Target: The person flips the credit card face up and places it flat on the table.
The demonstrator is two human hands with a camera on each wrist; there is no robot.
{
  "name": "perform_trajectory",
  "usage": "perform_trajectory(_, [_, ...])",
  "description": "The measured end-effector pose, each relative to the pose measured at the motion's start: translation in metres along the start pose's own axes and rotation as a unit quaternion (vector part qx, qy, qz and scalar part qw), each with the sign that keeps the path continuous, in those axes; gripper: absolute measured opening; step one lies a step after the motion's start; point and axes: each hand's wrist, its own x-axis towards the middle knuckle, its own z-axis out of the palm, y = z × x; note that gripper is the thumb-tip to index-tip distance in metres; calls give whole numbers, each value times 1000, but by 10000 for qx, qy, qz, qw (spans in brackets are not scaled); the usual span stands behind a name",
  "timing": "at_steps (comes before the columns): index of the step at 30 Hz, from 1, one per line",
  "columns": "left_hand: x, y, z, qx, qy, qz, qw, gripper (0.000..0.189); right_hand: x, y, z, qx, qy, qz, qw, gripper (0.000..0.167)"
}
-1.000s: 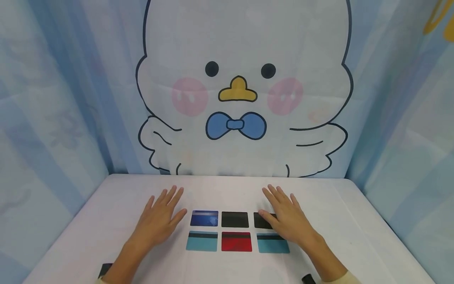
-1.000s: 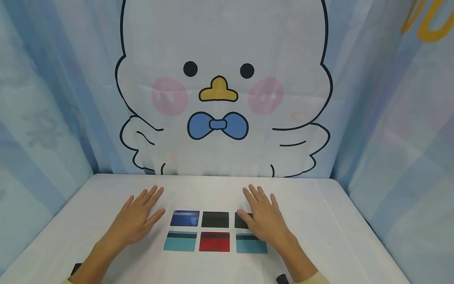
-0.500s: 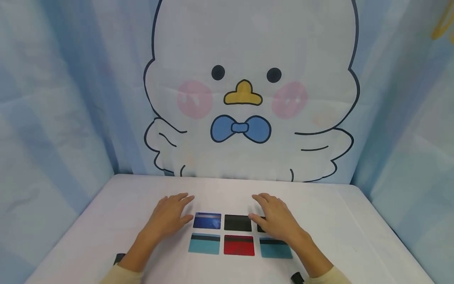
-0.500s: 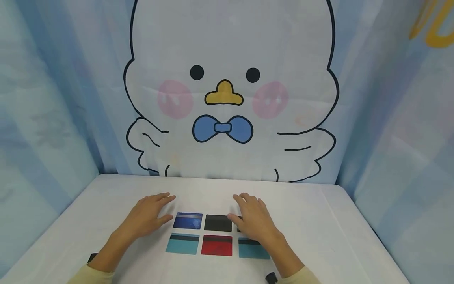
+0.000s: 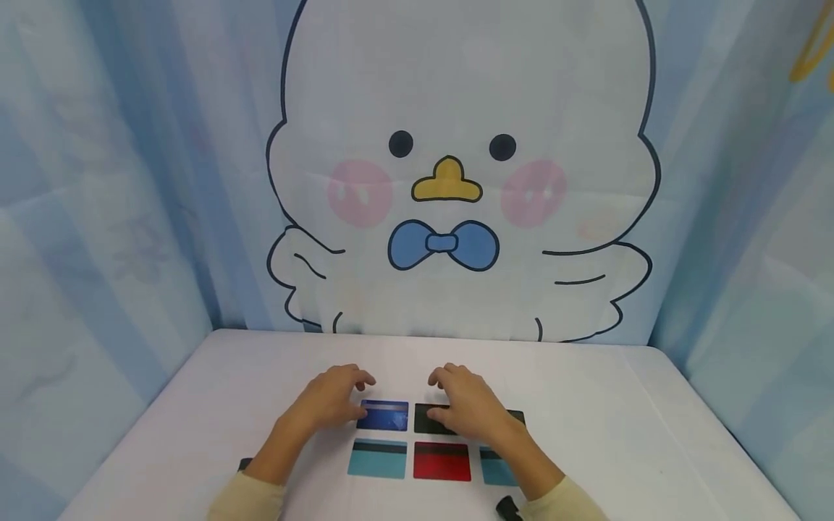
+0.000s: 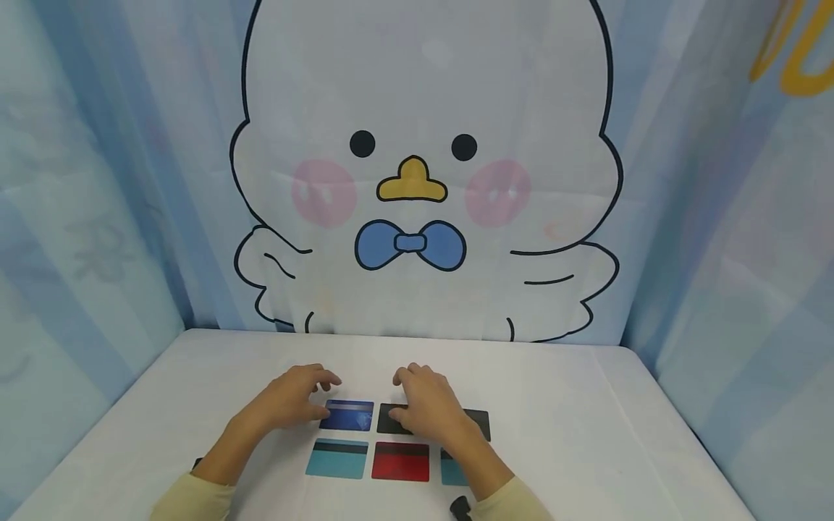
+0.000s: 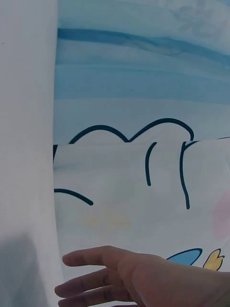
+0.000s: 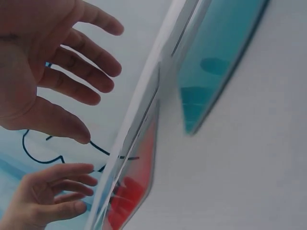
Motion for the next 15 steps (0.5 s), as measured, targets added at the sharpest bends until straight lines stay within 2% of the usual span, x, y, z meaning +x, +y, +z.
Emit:
perform_trajectory(3, [4, 2, -2, -185, -148, 26, 9997, 40, 6, -5, 0, 6, -102, -57, 9999, 40])
perform_trajectory(8, [10, 4, -7, -262, -566, -47, 9980, 43, 18, -18, 1, -144, -541, 33, 9984, 42])
perform_trajectory(15, [11, 7, -5, -189, -796, -15, 9966, 45, 27, -32, 9, -284, -911, 170, 9953, 44])
